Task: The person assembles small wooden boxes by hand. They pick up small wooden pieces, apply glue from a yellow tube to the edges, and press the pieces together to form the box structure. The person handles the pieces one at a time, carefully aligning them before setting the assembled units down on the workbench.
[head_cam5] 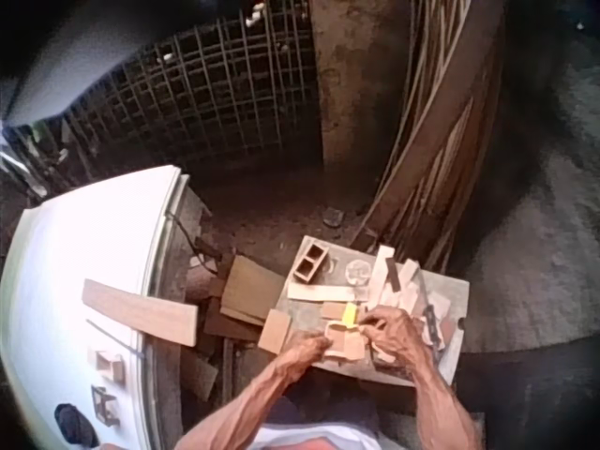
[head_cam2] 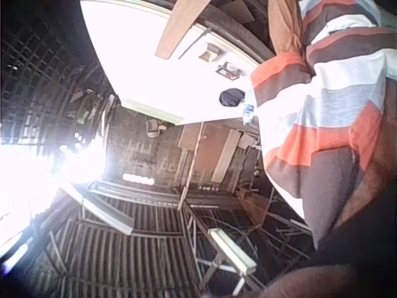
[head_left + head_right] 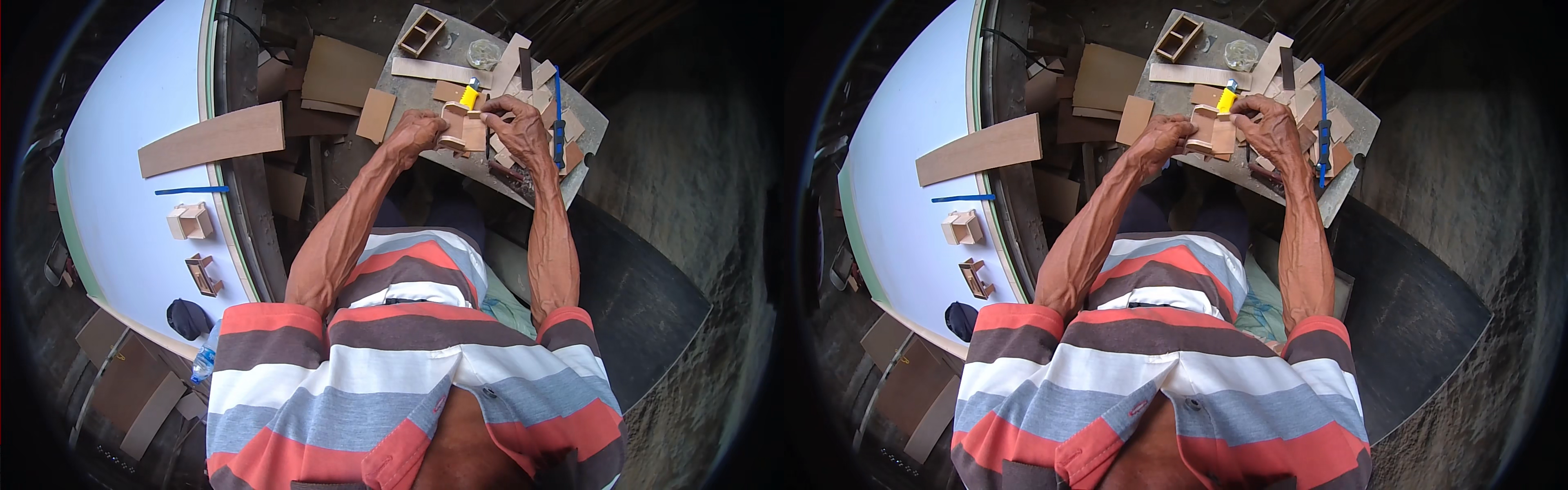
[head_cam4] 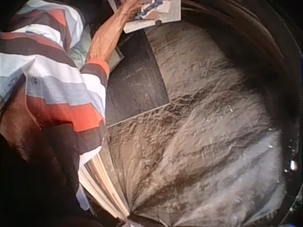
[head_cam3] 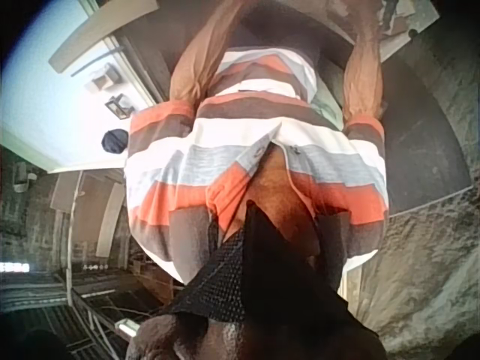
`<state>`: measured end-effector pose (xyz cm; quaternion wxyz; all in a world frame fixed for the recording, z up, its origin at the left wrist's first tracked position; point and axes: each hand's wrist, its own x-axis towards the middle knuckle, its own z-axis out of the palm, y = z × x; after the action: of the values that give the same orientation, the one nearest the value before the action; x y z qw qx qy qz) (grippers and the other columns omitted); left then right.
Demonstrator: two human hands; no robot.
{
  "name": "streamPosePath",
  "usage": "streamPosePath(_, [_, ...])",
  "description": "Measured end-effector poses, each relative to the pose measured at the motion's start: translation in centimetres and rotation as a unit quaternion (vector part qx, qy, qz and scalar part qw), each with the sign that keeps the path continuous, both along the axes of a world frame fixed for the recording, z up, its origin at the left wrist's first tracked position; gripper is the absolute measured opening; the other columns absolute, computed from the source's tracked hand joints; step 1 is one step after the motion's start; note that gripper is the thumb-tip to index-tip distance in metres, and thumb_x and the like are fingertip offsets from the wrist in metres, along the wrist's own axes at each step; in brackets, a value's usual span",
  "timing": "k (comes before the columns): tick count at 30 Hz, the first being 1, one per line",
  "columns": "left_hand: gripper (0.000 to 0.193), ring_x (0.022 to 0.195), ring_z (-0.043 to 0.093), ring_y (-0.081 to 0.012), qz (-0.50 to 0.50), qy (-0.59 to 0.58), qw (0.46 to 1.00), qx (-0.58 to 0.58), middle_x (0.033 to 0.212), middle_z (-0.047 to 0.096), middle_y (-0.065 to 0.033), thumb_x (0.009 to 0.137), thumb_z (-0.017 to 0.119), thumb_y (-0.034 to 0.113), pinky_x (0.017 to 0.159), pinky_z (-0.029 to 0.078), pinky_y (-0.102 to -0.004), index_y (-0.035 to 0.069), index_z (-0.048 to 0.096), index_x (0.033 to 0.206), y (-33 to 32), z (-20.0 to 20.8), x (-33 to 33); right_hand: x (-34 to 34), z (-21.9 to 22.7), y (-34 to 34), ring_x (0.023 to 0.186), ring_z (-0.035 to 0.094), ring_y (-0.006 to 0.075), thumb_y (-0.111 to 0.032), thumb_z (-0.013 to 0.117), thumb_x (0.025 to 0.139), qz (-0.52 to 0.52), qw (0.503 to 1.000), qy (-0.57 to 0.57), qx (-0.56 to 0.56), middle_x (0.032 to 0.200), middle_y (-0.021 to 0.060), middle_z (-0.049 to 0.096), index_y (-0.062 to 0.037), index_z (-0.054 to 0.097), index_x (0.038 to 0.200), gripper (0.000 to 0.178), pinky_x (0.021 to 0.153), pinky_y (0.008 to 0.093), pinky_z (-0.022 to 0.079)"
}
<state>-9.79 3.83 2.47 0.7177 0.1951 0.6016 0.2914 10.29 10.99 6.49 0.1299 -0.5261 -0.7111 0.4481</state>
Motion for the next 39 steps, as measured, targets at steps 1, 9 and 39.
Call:
streamPosePath(1, [0.014, 0.066, 0.046, -0.0085, -0.005, 0.004, 1.0, 0.002, 0.073, 0.052, 0.0006, 0.089, 0.059, 0.017, 0.063, 0.04, -0.0239, 0.005, 0.062, 0.083, 0.0, 0.0, 0.1, 0.1, 0.0, 0.0, 0.086, 0.066, 0.0168, -0.014, 0.068, 0.081, -0.002, 1.0, 0.004, 0.0, 0.093, 0.0062, 0.071, -0.0053, 0.072, 0.095, 0.018, 0.079, 0.0293, 0.052])
streamPosePath(9, [0.014, 0.065, 0.045, -0.0081, 0.012, -0.017, 1.0, 0.0, 0.073, 0.052, 0.0011, 0.089, 0.059, 0.017, 0.063, 0.04, -0.0239, 0.005, 0.062, 0.084, 0.1, 0.5, 0.2, 0.0, -0.6, -0.2, 0.084, 0.066, 0.0162, -0.012, 0.068, 0.08, -0.009, 0.999, 0.031, 0.013, 0.094, 0.0065, 0.07, -0.0029, 0.071, 0.095, 0.018, 0.079, 0.0283, 0.052])
streamPosePath(39, [0.016, 0.066, 0.046, -0.0076, -0.003, -0.013, 1.0, 0.018, 0.075, 0.053, 0.0012, 0.089, 0.059, 0.015, 0.064, 0.041, -0.0235, 0.002, 0.063, 0.095, 0.5, -0.1, 0.5, 0.1, -1.2, 0.2, 0.085, 0.064, 0.0218, -0.015, 0.069, 0.071, 0.015, 0.997, 0.007, 0.082, 0.092, 0.0092, 0.067, -0.0027, 0.068, 0.094, 0.026, 0.08, 0.0323, 0.051])
